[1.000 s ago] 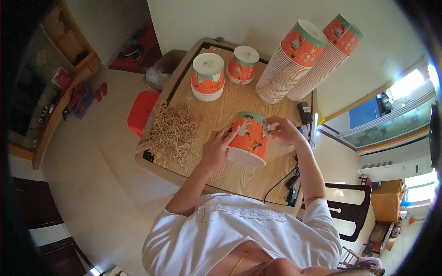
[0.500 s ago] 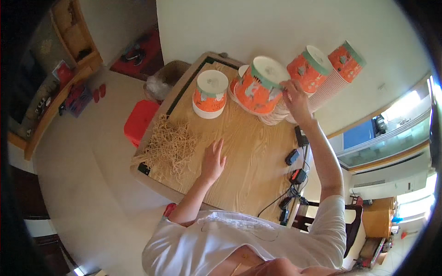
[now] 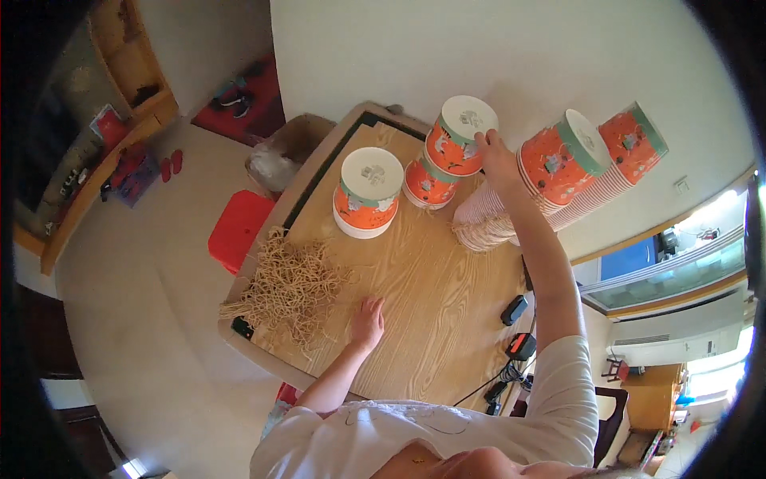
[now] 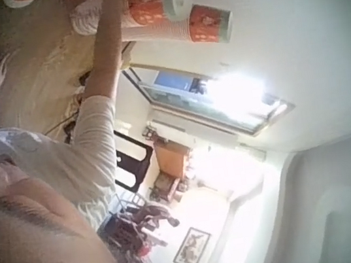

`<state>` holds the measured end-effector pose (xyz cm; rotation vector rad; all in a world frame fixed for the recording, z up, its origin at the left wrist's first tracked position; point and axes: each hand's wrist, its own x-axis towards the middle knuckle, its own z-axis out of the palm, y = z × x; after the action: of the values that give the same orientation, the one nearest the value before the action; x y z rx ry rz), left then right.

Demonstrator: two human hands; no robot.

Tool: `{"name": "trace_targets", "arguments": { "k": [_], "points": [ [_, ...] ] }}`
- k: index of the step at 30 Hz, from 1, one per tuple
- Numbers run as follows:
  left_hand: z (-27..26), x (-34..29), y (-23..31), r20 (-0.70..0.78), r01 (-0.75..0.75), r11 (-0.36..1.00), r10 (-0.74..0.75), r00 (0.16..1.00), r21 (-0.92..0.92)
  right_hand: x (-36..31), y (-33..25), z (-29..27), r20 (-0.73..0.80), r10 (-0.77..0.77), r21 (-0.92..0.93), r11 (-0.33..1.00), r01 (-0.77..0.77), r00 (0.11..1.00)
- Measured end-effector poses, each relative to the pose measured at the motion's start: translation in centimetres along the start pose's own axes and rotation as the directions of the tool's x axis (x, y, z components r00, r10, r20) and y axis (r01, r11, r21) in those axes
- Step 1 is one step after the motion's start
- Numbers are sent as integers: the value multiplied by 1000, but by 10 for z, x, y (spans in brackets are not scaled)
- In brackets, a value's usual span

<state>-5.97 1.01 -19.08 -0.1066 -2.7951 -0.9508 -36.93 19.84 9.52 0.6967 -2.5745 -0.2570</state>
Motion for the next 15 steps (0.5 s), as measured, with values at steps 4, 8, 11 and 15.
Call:
{"name": "trace_targets", "arguments": {
  "k": [4,8,11,15],
  "points": [
    [6,5,4,-34,-32,999,33,999,26,4,5,8,117,131,12,991,-133,984],
    [13,2,2,-26,-37,998,39,999,54,6,12,15,36,85,91,992,-88,996],
    [14,5,3,-23,-44,996,46,999,72,5,19,18,113,83,-5,997,-83,990],
    [16,3,2,-26,-37,992,41,999,122,9,18,9,98,22,-55,998,-17,995]
  ]
}}
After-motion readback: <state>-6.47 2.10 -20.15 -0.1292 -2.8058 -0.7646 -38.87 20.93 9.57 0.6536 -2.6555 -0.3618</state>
